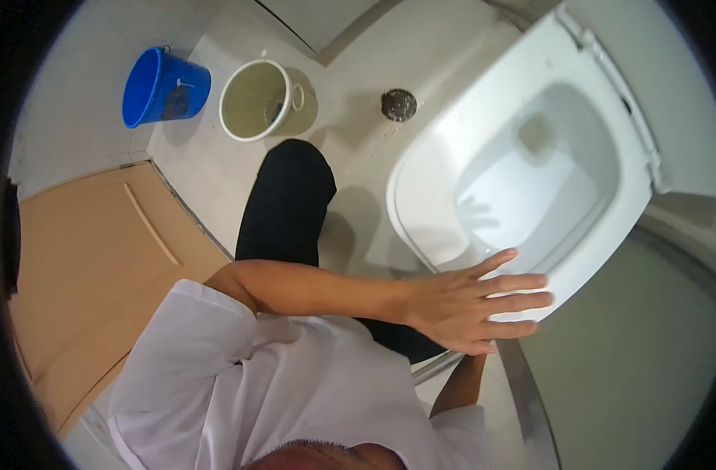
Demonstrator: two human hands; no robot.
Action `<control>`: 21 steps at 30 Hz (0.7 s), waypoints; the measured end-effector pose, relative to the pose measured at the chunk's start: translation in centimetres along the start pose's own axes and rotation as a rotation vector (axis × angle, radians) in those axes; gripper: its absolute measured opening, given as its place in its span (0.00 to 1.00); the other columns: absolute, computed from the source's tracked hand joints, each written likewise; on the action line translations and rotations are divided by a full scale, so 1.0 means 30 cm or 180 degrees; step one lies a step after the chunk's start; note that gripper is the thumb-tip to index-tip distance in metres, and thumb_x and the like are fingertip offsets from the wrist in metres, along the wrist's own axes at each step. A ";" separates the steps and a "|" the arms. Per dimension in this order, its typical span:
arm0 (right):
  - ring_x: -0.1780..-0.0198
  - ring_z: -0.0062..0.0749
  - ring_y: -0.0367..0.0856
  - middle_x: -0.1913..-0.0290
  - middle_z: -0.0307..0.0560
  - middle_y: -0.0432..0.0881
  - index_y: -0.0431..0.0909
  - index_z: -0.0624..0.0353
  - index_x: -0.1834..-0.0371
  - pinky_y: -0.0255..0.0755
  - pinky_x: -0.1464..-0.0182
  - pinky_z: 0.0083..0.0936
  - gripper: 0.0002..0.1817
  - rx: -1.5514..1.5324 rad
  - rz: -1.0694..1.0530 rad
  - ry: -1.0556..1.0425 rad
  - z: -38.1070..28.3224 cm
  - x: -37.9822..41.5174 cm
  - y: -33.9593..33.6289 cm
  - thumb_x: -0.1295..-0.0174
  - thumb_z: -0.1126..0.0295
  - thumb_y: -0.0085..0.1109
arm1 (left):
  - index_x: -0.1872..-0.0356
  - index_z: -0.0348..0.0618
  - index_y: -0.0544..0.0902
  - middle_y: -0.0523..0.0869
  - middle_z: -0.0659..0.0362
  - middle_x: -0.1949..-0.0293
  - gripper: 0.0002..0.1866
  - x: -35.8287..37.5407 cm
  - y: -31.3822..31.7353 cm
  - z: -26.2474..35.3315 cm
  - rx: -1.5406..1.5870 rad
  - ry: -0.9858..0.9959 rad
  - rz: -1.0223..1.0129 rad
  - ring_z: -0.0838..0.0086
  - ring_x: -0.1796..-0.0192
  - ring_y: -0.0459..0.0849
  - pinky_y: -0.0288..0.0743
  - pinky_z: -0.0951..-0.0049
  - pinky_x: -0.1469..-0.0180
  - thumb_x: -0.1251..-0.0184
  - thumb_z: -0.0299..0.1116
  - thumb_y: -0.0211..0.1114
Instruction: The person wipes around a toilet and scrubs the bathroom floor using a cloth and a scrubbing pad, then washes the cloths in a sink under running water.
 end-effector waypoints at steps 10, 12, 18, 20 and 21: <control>0.67 0.30 0.81 0.68 0.41 0.83 0.83 0.62 0.54 0.75 0.64 0.31 0.13 -0.1121 -0.1873 -0.0371 -0.167 0.566 -0.461 0.30 0.64 0.55 | 0.43 0.41 0.82 0.82 0.51 0.42 0.20 0.118 -0.225 -0.015 -0.0616 -0.0929 -0.0569 0.57 0.41 0.80 0.72 0.53 0.34 0.33 0.38 0.70; 0.66 0.35 0.83 0.64 0.43 0.85 0.84 0.63 0.50 0.78 0.63 0.37 0.16 -0.1066 -0.1738 0.2223 -0.292 0.625 -0.626 0.35 0.68 0.53 | 0.46 0.43 0.84 0.84 0.52 0.46 0.18 0.171 -0.321 -0.005 -0.1012 -0.1507 -0.1249 0.56 0.41 0.81 0.74 0.55 0.35 0.33 0.39 0.71; 0.60 0.35 0.85 0.57 0.45 0.86 0.80 0.56 0.38 0.81 0.60 0.37 0.23 -0.1330 -0.1374 0.3180 -0.892 0.634 -1.158 0.36 0.66 0.50 | 0.50 0.44 0.85 0.85 0.52 0.49 0.18 0.175 -0.772 0.215 -0.1322 -0.2491 -0.1705 0.56 0.42 0.83 0.77 0.54 0.38 0.37 0.41 0.73; 0.60 0.35 0.85 0.56 0.45 0.86 0.80 0.55 0.39 0.80 0.61 0.37 0.22 -0.1626 -0.1262 0.3409 -1.067 0.615 -1.272 0.35 0.64 0.50 | 0.51 0.44 0.85 0.85 0.52 0.51 0.18 0.183 -0.881 0.269 -0.1344 -0.2567 -0.1499 0.56 0.42 0.84 0.78 0.52 0.40 0.38 0.41 0.74; 0.60 0.35 0.85 0.55 0.45 0.86 0.80 0.54 0.40 0.80 0.61 0.36 0.22 -0.1920 -0.1181 0.3660 -1.138 0.619 -1.309 0.34 0.62 0.49 | 0.52 0.43 0.86 0.86 0.50 0.51 0.18 0.185 -0.948 0.291 -0.1410 -0.2590 -0.1209 0.54 0.44 0.84 0.77 0.50 0.39 0.38 0.41 0.72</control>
Point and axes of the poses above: each hand's wrist, its own x-axis away from the middle knuckle, its own y-axis out of the palm, z = x × y, the point moved 7 cm from there along -x, towards the middle knuckle
